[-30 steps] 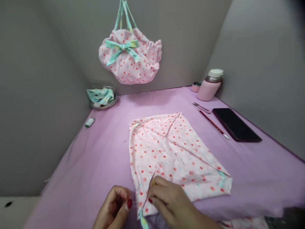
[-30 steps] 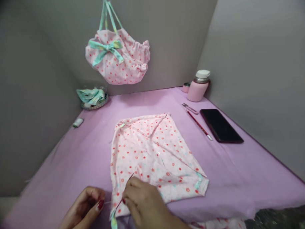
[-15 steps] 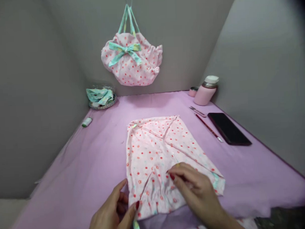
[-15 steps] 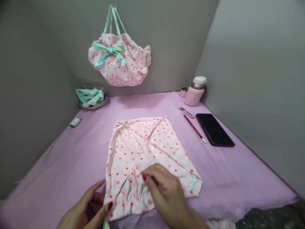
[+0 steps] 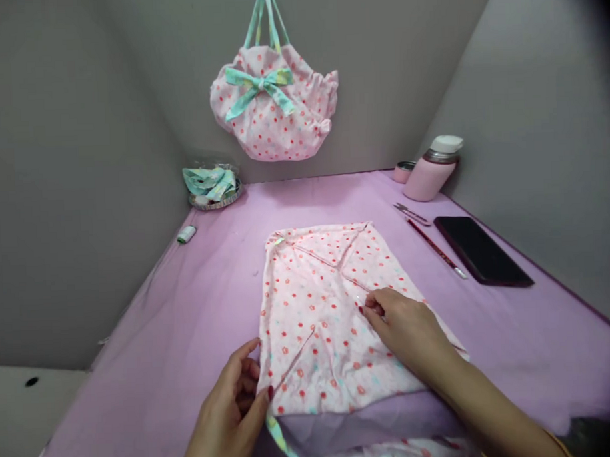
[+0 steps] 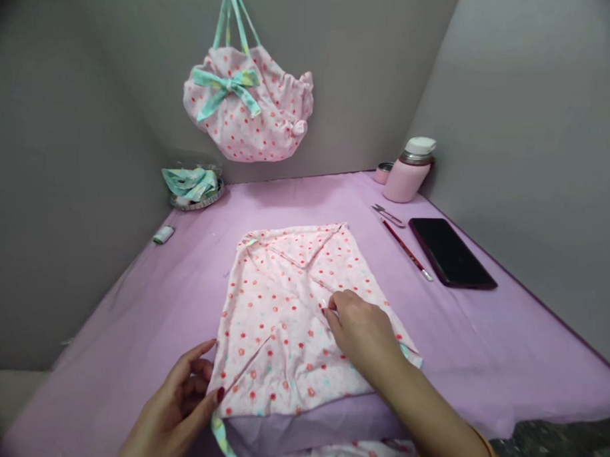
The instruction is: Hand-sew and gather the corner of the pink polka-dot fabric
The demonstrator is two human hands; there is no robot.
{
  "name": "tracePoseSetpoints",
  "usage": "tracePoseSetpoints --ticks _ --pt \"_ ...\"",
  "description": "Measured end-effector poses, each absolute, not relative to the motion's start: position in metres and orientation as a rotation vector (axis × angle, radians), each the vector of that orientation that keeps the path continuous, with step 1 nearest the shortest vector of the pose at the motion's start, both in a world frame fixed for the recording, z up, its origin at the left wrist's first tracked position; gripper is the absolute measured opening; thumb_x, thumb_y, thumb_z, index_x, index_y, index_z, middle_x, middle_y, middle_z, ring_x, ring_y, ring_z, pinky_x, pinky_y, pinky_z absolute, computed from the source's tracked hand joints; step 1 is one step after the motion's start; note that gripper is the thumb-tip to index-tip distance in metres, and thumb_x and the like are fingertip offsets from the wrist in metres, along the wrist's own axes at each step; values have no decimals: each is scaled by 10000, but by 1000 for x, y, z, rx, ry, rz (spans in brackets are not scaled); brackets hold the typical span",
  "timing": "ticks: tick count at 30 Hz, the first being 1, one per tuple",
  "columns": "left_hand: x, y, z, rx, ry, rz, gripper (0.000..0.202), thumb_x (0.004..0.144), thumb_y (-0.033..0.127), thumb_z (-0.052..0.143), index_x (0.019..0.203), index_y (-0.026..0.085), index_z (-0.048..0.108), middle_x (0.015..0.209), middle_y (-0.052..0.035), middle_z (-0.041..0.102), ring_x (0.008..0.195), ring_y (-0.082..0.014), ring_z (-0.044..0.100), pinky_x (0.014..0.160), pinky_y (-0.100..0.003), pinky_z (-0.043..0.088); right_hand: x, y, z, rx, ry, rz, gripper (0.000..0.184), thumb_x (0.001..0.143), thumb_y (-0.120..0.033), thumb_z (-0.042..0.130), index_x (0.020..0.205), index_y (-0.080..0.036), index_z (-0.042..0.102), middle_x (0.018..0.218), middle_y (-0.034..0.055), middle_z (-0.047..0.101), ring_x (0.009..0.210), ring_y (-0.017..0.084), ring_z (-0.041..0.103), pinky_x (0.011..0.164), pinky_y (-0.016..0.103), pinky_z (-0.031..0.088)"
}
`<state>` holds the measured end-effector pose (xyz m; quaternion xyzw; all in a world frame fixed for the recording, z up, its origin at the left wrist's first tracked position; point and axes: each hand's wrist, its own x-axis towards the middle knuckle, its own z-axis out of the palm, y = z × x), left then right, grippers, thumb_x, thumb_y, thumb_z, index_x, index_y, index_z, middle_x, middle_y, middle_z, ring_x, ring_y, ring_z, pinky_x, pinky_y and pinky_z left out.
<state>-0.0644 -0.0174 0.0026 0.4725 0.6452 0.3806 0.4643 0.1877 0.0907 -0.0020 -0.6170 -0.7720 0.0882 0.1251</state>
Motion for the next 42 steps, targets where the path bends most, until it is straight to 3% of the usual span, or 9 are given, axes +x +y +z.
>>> tracePoseSetpoints --ticks 7,10,13,17,20,24,36,42 --pt "-72 -20 -3 1384 1735 785 456 839 361 428 1255 217 307 910 -41 568 766 -170 600 691 -292 506 192 86 0 -1637 -2173 325 139 824 -230 443 767 -189 563 744 15 601 643 149 567 590 250 379" --pt "-68 -19 3 1472 1890 609 583 800 428 468 1293 199 257 890 -47 619 711 -195 628 637 -307 512 213 77 7 -1650 -1994 291 190 843 -331 432 865 -198 565 805 23 606 669 148 572 617 250 402" --pt "-64 -17 9 1545 2005 399 633 764 452 495 1302 199 277 833 -36 659 656 -223 648 576 -319 507 245 64 9 -2013 -1946 140 317 811 -491 439 899 -212 562 842 46 622 661 207 586 553 292 384" --pt "-60 -14 7 1626 1930 402 583 786 392 472 1311 225 279 963 -67 680 806 -240 669 640 -316 517 269 47 -2 -2322 -2033 231 415 754 -621 428 776 -218 524 762 45 628 634 251 596 507 301 349" --pt "-61 -11 3 1674 1869 452 550 801 344 460 1309 232 280 1063 -88 660 887 -236 658 678 -311 521 268 42 -11 -2241 -2100 271 375 795 -577 366 714 -227 477 679 25 608 658 249 603 527 297 349" --pt "-66 -12 2 1687 1790 442 582 807 313 460 1328 214 222 1125 -115 635 887 -224 661 676 -307 530 266 44 -16 -2297 -2036 288 337 811 -537 307 818 -243 472 574 22 596 612 284 614 520 309 359" --pt "-74 -16 4 1672 1777 396 550 842 308 435 1329 253 183 1236 -110 558 1064 -219 573 826 -350 499 277 44 -18 -2293 -2023 306 361 795 -577 316 805 -254 478 563 21 600 588 305 617 506 338 397" --pt "-79 -17 9 2028 1896 687 396 862 267 426 1250 252 351 1237 -90 539 1106 -198 531 874 -346 483 264 43 1 -2068 -1878 73 397 793 -568 363 882 -223 538 810 81 633 677 255 603 528 326 423"
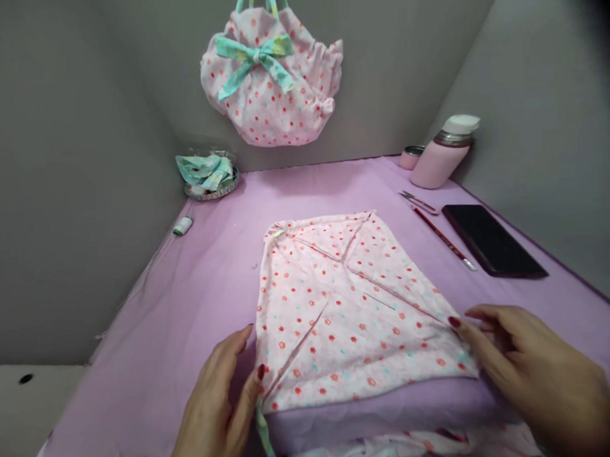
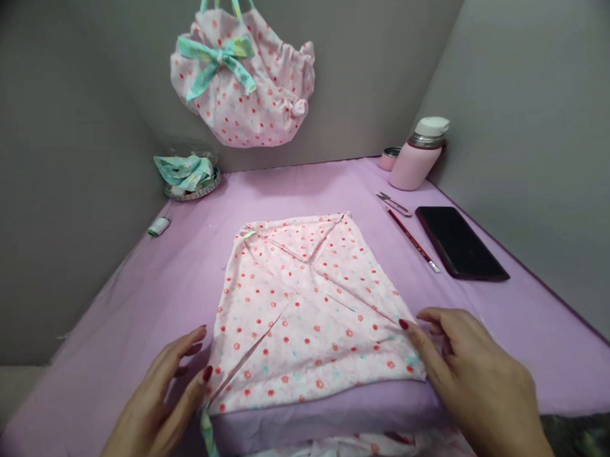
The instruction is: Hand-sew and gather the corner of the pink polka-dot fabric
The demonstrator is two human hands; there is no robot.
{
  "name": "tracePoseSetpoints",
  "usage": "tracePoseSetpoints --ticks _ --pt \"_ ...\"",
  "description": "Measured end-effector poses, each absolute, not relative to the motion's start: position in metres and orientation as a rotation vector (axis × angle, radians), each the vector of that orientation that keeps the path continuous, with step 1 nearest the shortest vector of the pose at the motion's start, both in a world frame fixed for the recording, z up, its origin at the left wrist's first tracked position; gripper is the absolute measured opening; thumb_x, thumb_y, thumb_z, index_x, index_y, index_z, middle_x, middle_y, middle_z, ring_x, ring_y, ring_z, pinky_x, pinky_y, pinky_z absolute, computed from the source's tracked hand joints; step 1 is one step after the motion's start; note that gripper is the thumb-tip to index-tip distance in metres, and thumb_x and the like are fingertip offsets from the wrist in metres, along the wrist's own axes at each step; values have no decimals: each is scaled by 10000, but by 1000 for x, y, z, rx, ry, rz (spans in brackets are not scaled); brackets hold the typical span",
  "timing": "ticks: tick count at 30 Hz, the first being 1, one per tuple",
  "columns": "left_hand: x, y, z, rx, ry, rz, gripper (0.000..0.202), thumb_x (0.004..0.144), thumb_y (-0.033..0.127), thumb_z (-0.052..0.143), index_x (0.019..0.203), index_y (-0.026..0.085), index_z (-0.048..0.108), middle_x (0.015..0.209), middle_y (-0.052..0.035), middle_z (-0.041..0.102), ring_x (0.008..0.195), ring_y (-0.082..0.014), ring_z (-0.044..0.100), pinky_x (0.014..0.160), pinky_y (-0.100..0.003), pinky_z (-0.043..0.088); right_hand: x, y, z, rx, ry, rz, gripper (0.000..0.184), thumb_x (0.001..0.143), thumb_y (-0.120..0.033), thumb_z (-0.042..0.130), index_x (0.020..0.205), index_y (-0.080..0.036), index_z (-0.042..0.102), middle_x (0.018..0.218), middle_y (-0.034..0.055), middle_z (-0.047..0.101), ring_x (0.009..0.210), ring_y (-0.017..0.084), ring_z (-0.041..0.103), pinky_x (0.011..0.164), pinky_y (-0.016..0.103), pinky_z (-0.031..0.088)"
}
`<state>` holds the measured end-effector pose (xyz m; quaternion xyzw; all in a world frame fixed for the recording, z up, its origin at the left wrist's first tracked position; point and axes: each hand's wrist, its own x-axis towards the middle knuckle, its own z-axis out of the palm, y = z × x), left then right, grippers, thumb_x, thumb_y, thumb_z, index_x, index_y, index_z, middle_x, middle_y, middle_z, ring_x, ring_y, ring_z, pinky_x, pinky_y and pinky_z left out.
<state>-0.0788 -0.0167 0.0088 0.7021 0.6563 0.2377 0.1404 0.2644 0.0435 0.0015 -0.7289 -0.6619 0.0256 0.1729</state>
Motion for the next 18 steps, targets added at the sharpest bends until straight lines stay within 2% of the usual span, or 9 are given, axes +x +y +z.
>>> tracePoseSetpoints --ticks 3,6,8,11,13,15,18 --pt "-75 -14 4 2416 1750 628 433 862 199 406 1289 250 351 1290 -71 518 1172 -199 478 907 -351 455 248 47 10 -1797 -1925 71 292 844 -441 379 870 -212 557 839 67 621 731 214 592 607 305 433" --pt "-73 -14 -16 2742 1507 376 581 829 322 484 1364 247 270 1304 -71 507 1165 -252 487 876 -388 468 232 53 13 -1605 -2000 247 196 863 -318 411 838 -209 572 793 35 610 725 171 588 632 267 437" --pt "-76 -14 -32 2768 1483 379 676 805 424 494 1390 243 206 1304 -90 497 1150 -281 499 854 -415 477 223 58 14 -1561 -2030 338 184 871 -256 405 830 -205 577 775 25 602 719 154 584 635 253 437" --pt "-83 -14 -42 2633 1538 498 674 829 384 451 1405 223 141 1307 -115 489 1154 -290 494 872 -460 463 215 65 13 -1551 -2110 388 183 869 -205 403 831 -203 582 796 22 599 740 149 580 659 255 438" --pt "-86 -14 -33 2558 1582 501 630 835 336 458 1391 237 181 1319 -122 478 1163 -299 483 885 -503 444 212 70 9 -1578 -2181 337 162 861 -205 420 876 -196 581 830 33 598 757 163 581 665 271 441" --pt "-86 -15 -17 2511 1593 446 528 838 278 475 1335 284 295 1316 -99 490 1165 -292 482 893 -524 432 210 75 1 -1622 -2235 243 160 857 -226 432 926 -182 570 867 51 592 775 183 583 661 289 442" --pt "-82 -16 6 2377 1557 501 380 855 144 430 1211 279 428 1205 -77 574 1114 -226 520 887 -438 458 208 83 -10 -1686 -2269 158 156 863 -258 433 911 -176 556 891 54 581 784 196 584 650 293 434"
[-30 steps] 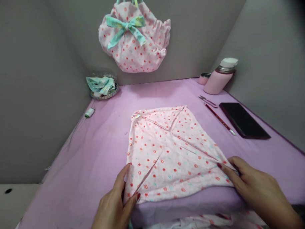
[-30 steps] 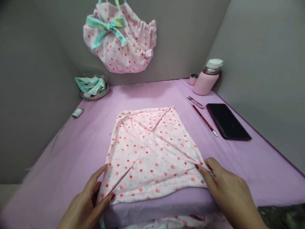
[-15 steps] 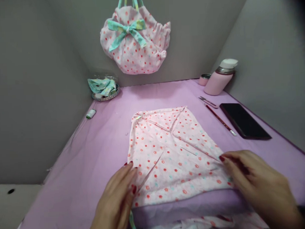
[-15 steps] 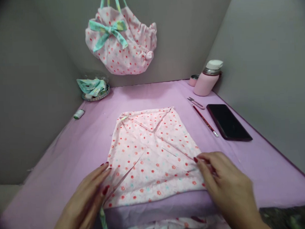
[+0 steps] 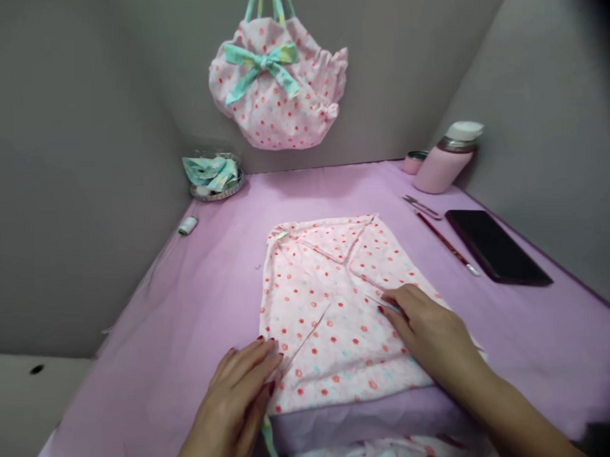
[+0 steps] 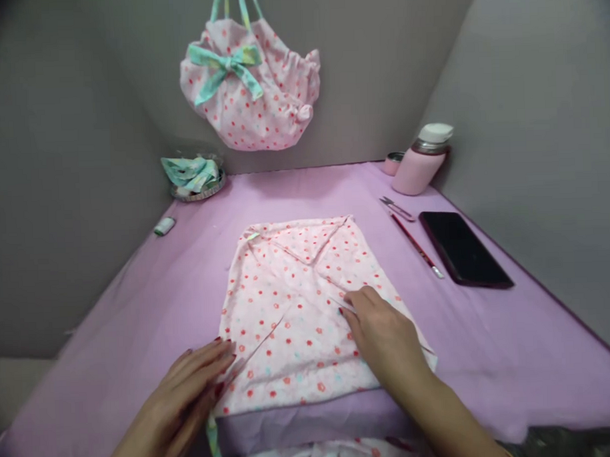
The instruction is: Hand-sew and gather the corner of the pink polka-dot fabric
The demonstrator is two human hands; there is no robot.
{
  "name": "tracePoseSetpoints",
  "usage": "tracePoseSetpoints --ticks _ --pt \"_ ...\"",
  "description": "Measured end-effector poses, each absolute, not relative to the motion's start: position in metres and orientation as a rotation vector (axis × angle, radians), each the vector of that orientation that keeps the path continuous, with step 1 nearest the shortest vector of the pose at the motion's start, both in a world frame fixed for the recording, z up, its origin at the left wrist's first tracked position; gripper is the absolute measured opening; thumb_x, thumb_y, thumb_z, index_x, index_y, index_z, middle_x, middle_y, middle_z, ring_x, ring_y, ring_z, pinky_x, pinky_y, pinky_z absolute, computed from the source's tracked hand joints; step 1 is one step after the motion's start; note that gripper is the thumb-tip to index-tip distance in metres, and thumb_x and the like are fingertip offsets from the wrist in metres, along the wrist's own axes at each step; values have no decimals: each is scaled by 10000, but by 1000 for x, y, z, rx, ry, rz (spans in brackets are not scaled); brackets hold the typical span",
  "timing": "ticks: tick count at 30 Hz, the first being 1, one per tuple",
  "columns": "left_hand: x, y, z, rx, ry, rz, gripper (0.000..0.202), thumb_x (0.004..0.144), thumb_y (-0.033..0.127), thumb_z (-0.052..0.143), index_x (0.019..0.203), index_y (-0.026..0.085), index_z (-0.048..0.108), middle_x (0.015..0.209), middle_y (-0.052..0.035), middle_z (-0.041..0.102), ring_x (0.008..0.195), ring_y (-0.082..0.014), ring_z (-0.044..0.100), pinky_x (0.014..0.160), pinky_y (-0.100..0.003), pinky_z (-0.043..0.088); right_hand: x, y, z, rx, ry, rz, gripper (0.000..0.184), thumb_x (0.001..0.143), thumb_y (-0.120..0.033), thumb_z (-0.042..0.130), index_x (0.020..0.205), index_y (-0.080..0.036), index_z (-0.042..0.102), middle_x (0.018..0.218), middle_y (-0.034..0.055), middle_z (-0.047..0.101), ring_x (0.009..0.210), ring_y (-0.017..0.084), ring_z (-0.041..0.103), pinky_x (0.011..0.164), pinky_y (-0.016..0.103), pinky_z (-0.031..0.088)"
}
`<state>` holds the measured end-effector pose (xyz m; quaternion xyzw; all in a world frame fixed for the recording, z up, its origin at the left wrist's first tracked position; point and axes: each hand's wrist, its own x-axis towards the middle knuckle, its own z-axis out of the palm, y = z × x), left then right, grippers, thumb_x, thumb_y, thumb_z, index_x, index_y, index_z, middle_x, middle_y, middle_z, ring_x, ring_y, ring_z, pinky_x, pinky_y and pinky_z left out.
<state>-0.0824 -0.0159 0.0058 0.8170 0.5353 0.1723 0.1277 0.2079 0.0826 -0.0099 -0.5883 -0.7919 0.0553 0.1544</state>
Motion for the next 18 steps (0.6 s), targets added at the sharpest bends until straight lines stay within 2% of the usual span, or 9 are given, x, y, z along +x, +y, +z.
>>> tracePoseSetpoints --ticks 2,4,8,13,18 --pt "-80 -16 15 2240 1523 594 297 861 107 401 1114 236 486 1047 -76 617 1000 -185 561 805 -338 498 206 85 -14 -1713 -2291 140 151 869 -261 424 845 -182 550 858 39 575 748 185 582 631 286 421" --pt "-77 -17 19 2135 1493 607 227 861 113 410 1031 216 521 915 -62 608 885 -167 569 714 -285 504 205 87 -14 -1730 -2322 101 170 874 -256 405 803 -186 543 819 30 567 708 177 576 598 279 403" --pt "-68 -15 18 2109 1482 432 229 805 167 532 1029 213 542 927 -65 577 870 -199 543 724 -336 484 204 87 -13 -1747 -2338 26 182 876 -249 382 795 -187 532 798 29 560 685 173 568 558 270 380" --pt "-64 -13 16 2109 1533 399 113 834 206 490 913 200 569 891 -61 586 850 -205 545 721 -340 468 206 87 -14 -1710 -2316 64 181 867 -250 381 805 -188 540 810 36 570 684 172 567 563 271 393" --pt "-67 -17 13 2185 1638 399 189 785 301 566 943 198 561 891 -74 582 820 -236 546 689 -376 457 188 74 5 -1426 -2193 37 159 858 -219 418 898 -165 562 907 85 572 851 213 547 720 319 422"
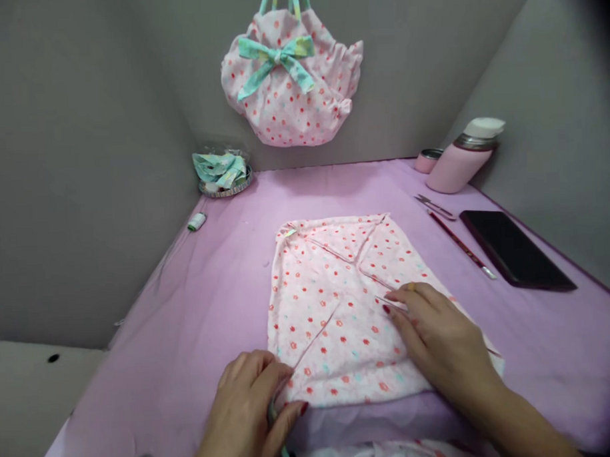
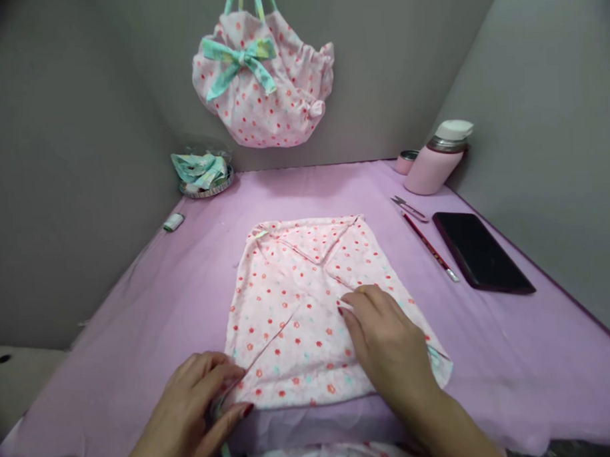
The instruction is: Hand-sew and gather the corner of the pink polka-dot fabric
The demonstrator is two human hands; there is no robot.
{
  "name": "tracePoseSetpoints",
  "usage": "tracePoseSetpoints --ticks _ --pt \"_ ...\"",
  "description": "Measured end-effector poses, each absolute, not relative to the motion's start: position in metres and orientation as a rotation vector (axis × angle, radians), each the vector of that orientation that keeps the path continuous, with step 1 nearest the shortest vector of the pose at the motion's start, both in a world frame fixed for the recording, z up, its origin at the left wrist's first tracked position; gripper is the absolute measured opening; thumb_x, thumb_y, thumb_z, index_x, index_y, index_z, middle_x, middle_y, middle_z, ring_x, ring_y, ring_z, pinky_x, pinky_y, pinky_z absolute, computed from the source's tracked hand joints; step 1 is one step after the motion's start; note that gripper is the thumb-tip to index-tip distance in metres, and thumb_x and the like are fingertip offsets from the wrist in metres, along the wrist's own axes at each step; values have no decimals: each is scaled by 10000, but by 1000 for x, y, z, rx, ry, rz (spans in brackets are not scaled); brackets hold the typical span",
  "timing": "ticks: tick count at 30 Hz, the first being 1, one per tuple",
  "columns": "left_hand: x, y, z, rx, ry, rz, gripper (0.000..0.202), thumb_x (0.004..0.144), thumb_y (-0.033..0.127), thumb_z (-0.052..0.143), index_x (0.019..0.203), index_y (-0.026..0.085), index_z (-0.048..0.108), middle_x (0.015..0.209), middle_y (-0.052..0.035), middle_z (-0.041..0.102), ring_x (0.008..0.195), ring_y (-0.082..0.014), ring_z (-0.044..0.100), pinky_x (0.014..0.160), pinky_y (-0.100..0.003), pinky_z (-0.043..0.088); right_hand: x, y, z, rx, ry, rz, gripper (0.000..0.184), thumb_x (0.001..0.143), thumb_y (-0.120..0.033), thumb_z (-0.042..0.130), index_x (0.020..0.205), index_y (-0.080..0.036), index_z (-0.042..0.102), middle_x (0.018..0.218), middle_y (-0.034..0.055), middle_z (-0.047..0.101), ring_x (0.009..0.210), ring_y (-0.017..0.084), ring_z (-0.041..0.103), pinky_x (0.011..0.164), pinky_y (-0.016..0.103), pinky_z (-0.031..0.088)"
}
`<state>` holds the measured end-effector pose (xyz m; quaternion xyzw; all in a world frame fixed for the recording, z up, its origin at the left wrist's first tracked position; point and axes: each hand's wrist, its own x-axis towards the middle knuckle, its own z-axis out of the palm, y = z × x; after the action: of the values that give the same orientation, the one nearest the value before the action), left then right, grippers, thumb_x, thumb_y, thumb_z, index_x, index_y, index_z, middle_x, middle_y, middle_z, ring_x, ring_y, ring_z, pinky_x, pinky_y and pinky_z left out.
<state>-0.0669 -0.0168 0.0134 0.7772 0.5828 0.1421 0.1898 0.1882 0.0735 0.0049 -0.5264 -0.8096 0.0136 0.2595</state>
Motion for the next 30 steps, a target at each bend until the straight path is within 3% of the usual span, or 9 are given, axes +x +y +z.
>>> tracePoseSetpoints --ticks 2,5,8,11,14,20,24,27,30 --pt "-65 -18 12 2213 1689 390 135 773 283 580 875 194 570 848 -69 587 781 -239 547 662 -382 445 169 62 14 -1205 -2235 152 162 856 -170 412 899 -162 569 885 85 571 857 206 529 746 320 418" --pt "-58 -19 12 2242 1696 372 34 777 205 564 750 187 557 758 -47 593 707 -219 546 614 -349 424 136 44 16 -932 -2436 530 221 836 -94 396 957 -185 557 867 52 560 800 163 508 668 257 418" --pt "-54 -19 13 2352 1638 468 69 770 133 553 724 184 562 692 -30 605 639 -197 540 580 -320 398 115 32 1 -787 -2607 744 231 793 -99 456 991 -197 523 884 19 538 756 136 483 631 223 396" --pt "-56 -21 12 2422 1578 609 80 736 121 601 720 196 577 671 -1 631 620 -178 546 584 -302 381 113 28 -18 -792 -2596 642 128 790 -73 458 778 -187 514 807 -4 502 700 118 450 588 216 343" --pt "-62 -24 12 2424 1558 719 71 731 149 621 716 211 589 700 17 652 635 -159 559 598 -286 374 121 26 -29 -767 -2539 543 204 825 -64 402 672 -175 478 748 -6 476 670 113 427 566 222 308" --pt "-65 -26 15 2366 1542 808 64 699 197 659 726 202 601 758 -14 658 670 -167 569 613 -287 391 127 25 -25 -674 -2514 548 284 859 -83 322 657 -172 500 745 27 522 653 132 450 571 241 333" --pt "-63 -26 13 2397 1577 733 70 713 143 613 752 200 607 771 -21 653 690 -176 561 623 -291 397 123 27 -12 -667 -2564 575 240 838 -80 355 715 -166 542 747 43 555 681 147 476 626 252 378" --pt "-61 -26 11 2437 1531 776 141 760 92 533 725 206 608 733 -5 636 657 -150 541 601 -272 380 121 28 -10 -640 -2596 513 177 825 -125 413 797 -180 578 735 41 553 646 147 470 572 246 371" --pt "-59 -25 13 2473 1508 812 144 786 123 528 734 217 625 722 -3 633 645 -147 533 594 -276 369 120 27 -17 -629 -2565 443 174 835 -186 443 734 -201 584 700 30 544 620 142 463 545 243 357"
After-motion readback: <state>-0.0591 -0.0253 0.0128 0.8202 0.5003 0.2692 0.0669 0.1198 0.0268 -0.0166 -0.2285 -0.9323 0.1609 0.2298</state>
